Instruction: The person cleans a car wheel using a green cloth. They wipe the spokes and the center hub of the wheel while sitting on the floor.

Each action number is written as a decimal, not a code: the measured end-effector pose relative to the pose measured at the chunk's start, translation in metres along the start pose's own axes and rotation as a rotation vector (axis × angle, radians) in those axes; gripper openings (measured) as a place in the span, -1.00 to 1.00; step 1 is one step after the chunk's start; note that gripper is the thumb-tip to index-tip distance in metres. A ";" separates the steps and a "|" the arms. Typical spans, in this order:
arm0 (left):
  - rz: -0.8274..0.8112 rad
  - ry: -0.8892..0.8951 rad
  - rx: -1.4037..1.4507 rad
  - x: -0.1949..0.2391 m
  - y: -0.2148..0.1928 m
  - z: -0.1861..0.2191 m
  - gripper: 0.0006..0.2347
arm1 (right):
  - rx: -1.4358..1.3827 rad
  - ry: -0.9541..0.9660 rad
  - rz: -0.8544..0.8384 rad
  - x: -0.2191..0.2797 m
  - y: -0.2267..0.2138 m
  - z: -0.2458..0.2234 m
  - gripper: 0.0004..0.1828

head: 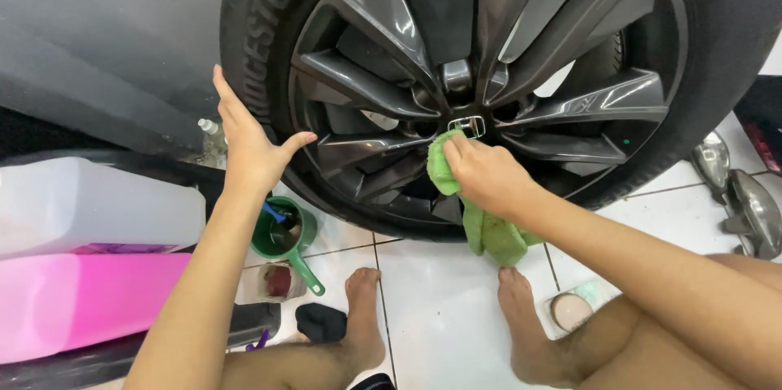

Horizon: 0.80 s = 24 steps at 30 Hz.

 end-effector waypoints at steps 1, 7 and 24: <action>-0.001 0.003 -0.001 -0.002 0.002 0.000 0.19 | 0.000 0.003 0.002 0.003 -0.012 0.006 -0.66; -0.008 -0.009 -0.012 0.000 0.003 0.000 0.20 | -0.217 0.115 0.126 0.005 -0.052 0.039 -0.65; -0.008 -0.028 -0.030 -0.001 -0.003 0.004 0.16 | -0.086 -0.052 0.153 -0.049 -0.061 -0.037 -0.71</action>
Point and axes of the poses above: each hand's wrist, its own x-axis away from the middle knuckle, its own y-axis out of the palm, z = x × y, the point moved 9 cm from there along -x, towards the middle knuckle, and after that the axes turned 14 degrees about -z, right-handed, at the moved point
